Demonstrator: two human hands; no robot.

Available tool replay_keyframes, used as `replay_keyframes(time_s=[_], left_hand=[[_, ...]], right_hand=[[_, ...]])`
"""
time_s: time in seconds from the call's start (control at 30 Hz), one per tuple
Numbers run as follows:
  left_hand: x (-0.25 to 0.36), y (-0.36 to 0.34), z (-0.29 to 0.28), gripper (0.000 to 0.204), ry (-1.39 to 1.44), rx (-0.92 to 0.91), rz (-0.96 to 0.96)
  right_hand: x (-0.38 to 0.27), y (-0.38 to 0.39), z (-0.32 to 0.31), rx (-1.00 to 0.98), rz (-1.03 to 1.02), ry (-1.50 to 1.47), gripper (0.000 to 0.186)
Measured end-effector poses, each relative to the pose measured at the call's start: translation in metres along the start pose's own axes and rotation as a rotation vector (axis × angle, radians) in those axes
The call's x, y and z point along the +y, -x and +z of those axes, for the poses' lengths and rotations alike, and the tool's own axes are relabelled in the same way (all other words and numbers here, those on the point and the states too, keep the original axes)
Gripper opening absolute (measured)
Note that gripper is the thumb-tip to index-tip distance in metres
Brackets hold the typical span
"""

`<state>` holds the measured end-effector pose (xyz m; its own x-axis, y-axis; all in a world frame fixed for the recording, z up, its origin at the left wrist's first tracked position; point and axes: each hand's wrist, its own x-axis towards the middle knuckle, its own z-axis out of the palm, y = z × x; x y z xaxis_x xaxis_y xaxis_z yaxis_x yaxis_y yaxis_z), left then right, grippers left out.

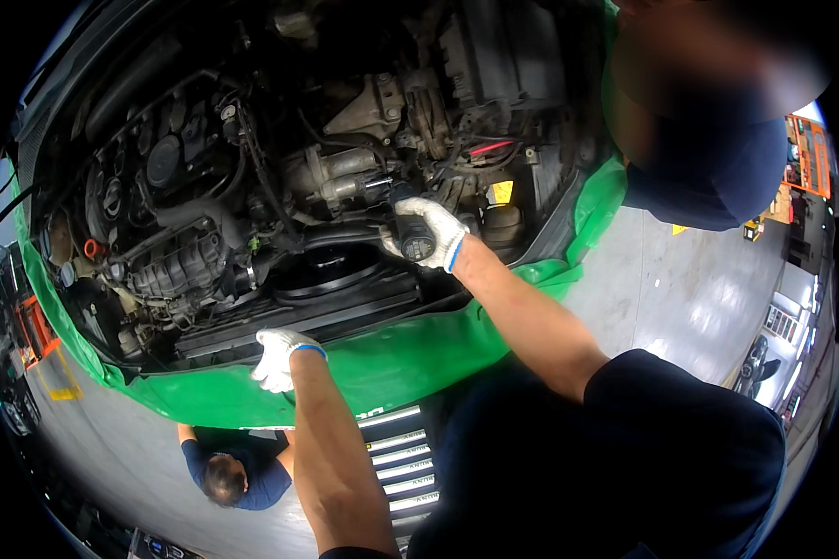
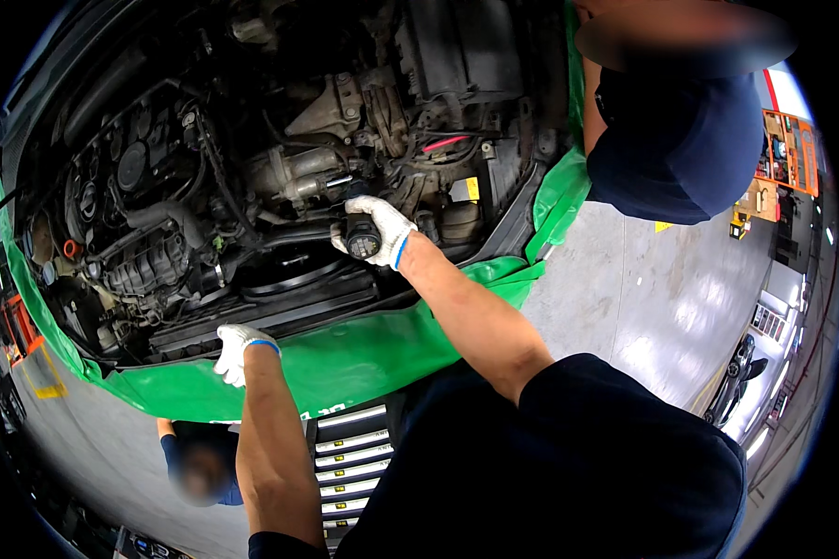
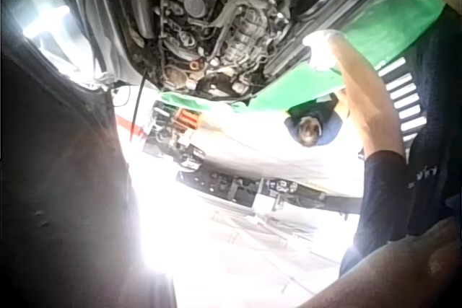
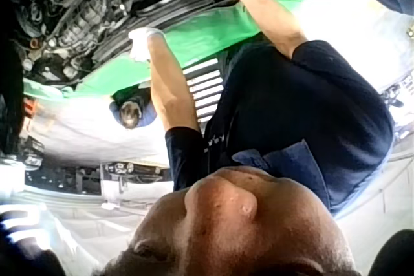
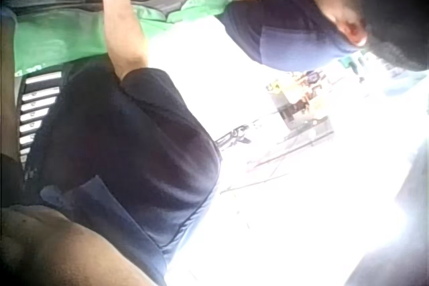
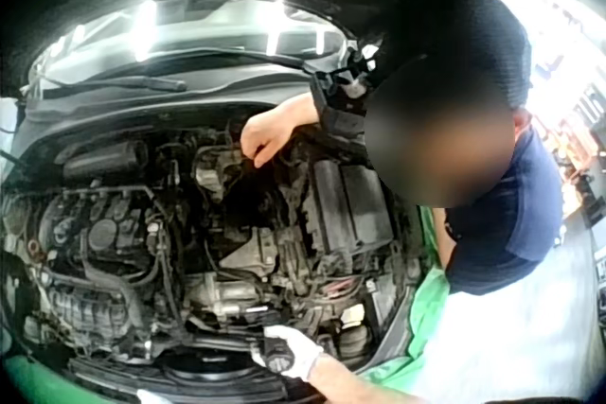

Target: The person works on a car engine with the hood open, using a power drill and a torque wrench to remove and install bolts on engine components. They also retrieve tools from a nearby toolbox and adjust hoses and parts within the engine bay.

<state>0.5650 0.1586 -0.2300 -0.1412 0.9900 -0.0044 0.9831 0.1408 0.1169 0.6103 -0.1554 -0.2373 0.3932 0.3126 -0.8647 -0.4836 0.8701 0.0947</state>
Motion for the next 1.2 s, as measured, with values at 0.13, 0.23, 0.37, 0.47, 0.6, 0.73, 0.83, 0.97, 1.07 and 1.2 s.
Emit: replay_keyframes(time_s=[0.13,0.23,0.37,0.47,0.6,0.73,0.83,0.97,1.07,1.2], left_hand=[[0.003,0.003,-0.003,0.089,-0.015,0.028,0.001],[0.002,0.007,-0.004,0.087,-0.040,0.058,0.023],[0.000,0.008,-0.006,0.087,-0.046,0.068,0.031],[0.001,0.009,-0.009,0.087,-0.038,0.071,0.028],[0.002,0.010,-0.009,0.086,-0.035,0.072,0.035],[0.001,0.009,-0.010,0.085,-0.035,0.077,0.033],[0.004,0.011,-0.010,0.085,-0.032,0.080,0.033],[0.001,0.009,-0.007,0.084,-0.031,0.080,0.037],[0.001,0.007,-0.005,0.084,-0.029,0.081,0.046],[0.001,0.008,-0.004,0.083,-0.026,0.080,0.059]], right_hand=[[-0.005,-0.003,0.001,0.041,0.015,-0.054,0.024],[-0.007,-0.009,-0.004,0.045,0.007,-0.037,0.023],[-0.005,-0.010,-0.006,0.031,-0.010,0.059,0.022],[-0.004,-0.008,-0.002,0.047,0.000,0.054,0.022],[-0.007,-0.008,-0.005,0.040,0.026,0.011,0.023],[-0.009,-0.008,-0.005,0.015,0.035,0.009,0.024],[-0.010,-0.006,-0.002,0.055,0.040,-0.010,0.024],[-0.012,-0.004,-0.002,0.045,0.049,-0.015,0.024],[-0.015,-0.005,-0.001,0.065,0.069,-0.037,0.024],[-0.016,-0.007,-0.006,0.018,0.024,0.030,0.028]])
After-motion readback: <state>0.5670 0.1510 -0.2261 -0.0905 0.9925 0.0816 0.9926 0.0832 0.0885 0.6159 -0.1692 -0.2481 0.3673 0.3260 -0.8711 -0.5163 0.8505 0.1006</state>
